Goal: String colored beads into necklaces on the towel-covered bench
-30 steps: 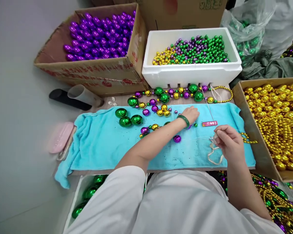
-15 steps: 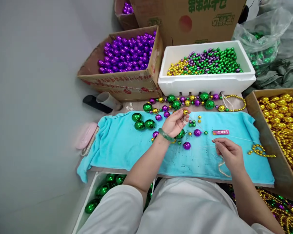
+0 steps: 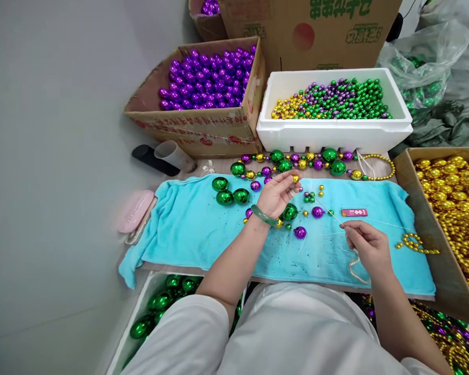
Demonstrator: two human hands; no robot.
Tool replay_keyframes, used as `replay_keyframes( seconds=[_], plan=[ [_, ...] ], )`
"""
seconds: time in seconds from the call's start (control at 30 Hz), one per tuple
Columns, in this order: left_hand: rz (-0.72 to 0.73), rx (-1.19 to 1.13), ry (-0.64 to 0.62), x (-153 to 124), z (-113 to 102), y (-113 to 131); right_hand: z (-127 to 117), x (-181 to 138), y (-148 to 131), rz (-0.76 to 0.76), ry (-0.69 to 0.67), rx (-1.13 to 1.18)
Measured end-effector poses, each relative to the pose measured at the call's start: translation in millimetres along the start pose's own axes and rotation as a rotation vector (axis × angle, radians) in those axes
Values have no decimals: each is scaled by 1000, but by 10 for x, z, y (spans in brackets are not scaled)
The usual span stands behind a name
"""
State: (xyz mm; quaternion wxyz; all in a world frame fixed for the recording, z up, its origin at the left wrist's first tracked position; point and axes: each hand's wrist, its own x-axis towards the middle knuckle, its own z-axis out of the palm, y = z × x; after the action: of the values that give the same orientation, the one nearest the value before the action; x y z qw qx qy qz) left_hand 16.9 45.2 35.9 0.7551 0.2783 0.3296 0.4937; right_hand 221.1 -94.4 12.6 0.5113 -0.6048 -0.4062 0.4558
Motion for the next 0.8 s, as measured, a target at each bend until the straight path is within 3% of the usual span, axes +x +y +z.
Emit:
replay_keyframes(
  seconds=[0.2, 0.33, 0.43, 0.53, 0.63, 0.7, 0.8],
  plan=[
    [61, 144, -38, -29, -18, -25, -6, 25, 32, -12, -13, -35],
    [67, 477, -214, -94, -67, -42, 15, 66, 86, -29, -68, -21],
    [240, 934, -228, -129, -222, 81, 31, 101, 137, -46, -59, 28],
    [370, 1656, 24, -151, -522, 329, 20, 119, 176, -40, -33, 57],
    [165, 2169, 235, -168, -872, 520, -13, 122, 193, -25, -20, 44],
    [33, 2285, 213, -174, -1062, 555, -24, 122, 191, -24, -10, 34],
    [-27, 2288, 112, -177, -1214, 527, -4, 123, 175, -21, -13, 29]
  ],
)
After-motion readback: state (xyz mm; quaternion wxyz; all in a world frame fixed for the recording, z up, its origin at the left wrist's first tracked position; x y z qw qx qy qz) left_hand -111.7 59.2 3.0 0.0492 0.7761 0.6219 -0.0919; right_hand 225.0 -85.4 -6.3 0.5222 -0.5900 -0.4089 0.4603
